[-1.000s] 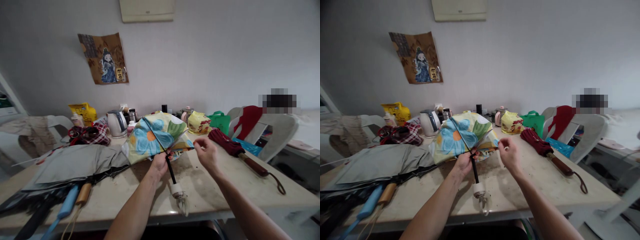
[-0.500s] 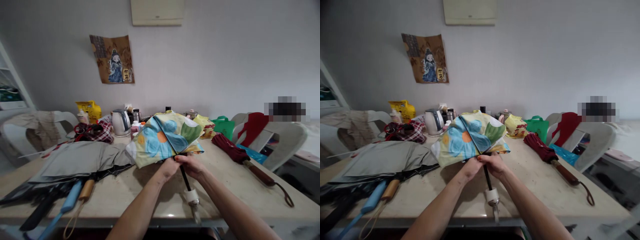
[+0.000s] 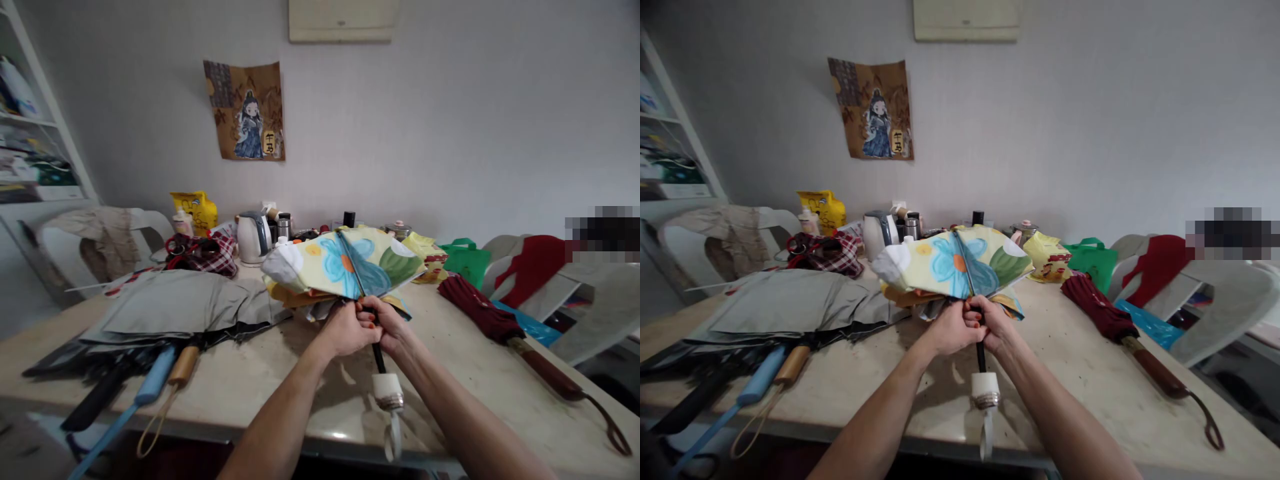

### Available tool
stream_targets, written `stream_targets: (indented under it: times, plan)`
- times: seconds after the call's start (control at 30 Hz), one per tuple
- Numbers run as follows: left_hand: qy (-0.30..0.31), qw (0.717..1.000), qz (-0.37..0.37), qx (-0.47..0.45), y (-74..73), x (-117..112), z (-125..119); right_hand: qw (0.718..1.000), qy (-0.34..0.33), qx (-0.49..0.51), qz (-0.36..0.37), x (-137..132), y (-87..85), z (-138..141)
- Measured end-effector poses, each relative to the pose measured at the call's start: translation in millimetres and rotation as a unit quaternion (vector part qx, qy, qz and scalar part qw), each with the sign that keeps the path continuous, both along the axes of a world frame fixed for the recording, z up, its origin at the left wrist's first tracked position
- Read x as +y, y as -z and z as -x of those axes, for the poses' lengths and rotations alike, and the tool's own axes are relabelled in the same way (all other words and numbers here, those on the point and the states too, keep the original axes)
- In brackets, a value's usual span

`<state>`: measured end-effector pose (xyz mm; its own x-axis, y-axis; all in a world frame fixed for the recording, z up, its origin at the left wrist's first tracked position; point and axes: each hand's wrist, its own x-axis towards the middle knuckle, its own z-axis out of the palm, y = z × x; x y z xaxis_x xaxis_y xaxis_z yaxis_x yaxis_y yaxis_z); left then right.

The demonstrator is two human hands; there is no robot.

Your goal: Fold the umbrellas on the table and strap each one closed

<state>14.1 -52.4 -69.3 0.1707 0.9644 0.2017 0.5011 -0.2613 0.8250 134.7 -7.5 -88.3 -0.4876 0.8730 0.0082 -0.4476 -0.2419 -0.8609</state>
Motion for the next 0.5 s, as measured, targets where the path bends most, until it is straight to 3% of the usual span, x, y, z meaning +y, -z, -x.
stream_targets:
  times: [0.2,0.27,0.37,0.43,0.5]
  plan:
    - [0.145,0.967,-0.037,-0.204,0.4,12.9,18.9,0.992,-0.072,0.096,0.033,13.9,-3.0,-10.8]
    - [0.07,0.972,-0.06,-0.216,1.7,16.5,20.1,0.985,-0.089,0.142,0.048,12.7,0.8,-17.4]
    - [-0.115,0.958,-0.139,-0.221,3.2,18.2,15.6,0.964,-0.129,0.215,0.091,8.2,7.4,-21.6]
    - [-0.15,0.944,-0.179,-0.231,4.2,16.9,10.7,0.957,-0.13,0.235,0.108,5.0,10.9,-19.2]
    - [-0.135,0.948,-0.187,-0.222,5.8,14.3,5.4,0.96,-0.111,0.231,0.11,2.3,13.1,-14.2]
